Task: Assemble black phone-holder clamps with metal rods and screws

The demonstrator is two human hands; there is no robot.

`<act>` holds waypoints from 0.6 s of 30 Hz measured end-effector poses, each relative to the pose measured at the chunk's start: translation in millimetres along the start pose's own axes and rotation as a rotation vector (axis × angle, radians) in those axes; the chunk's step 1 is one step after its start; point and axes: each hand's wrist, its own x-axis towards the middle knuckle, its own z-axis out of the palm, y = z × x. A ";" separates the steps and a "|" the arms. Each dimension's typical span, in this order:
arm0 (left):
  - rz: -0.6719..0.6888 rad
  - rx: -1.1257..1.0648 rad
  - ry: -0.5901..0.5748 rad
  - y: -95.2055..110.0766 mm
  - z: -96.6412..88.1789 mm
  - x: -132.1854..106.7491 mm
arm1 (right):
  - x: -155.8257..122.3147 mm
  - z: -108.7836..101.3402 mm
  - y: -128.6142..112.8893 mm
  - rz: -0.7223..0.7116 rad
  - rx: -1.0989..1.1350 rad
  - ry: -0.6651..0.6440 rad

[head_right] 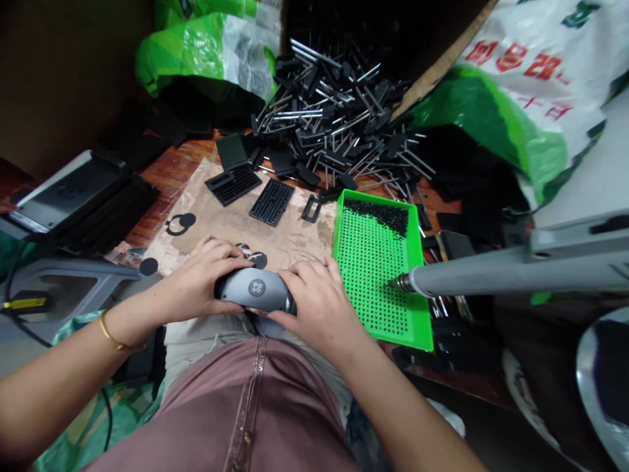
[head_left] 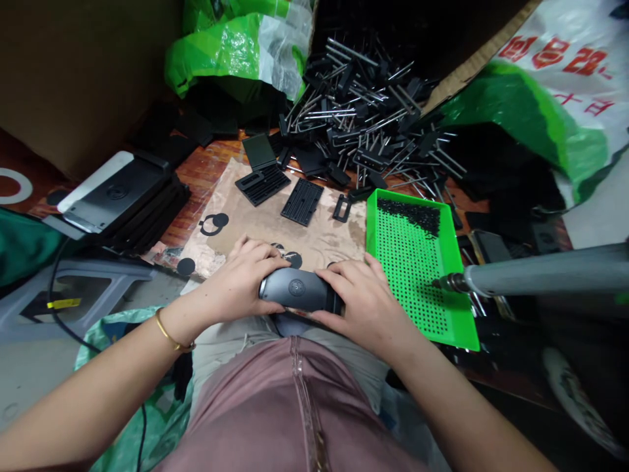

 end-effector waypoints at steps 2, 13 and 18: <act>-0.012 -0.003 -0.003 -0.5 1.1 -1.2 | -0.1 0.6 0.3 0.003 -0.010 0.000; -0.101 0.011 0.003 10.0 2.6 -7.0 | -2.2 1.8 -3.0 0.050 -0.031 -0.039; -0.133 0.027 -0.003 9.2 5.7 -8.1 | -0.3 0.4 -5.6 0.070 -0.060 -0.066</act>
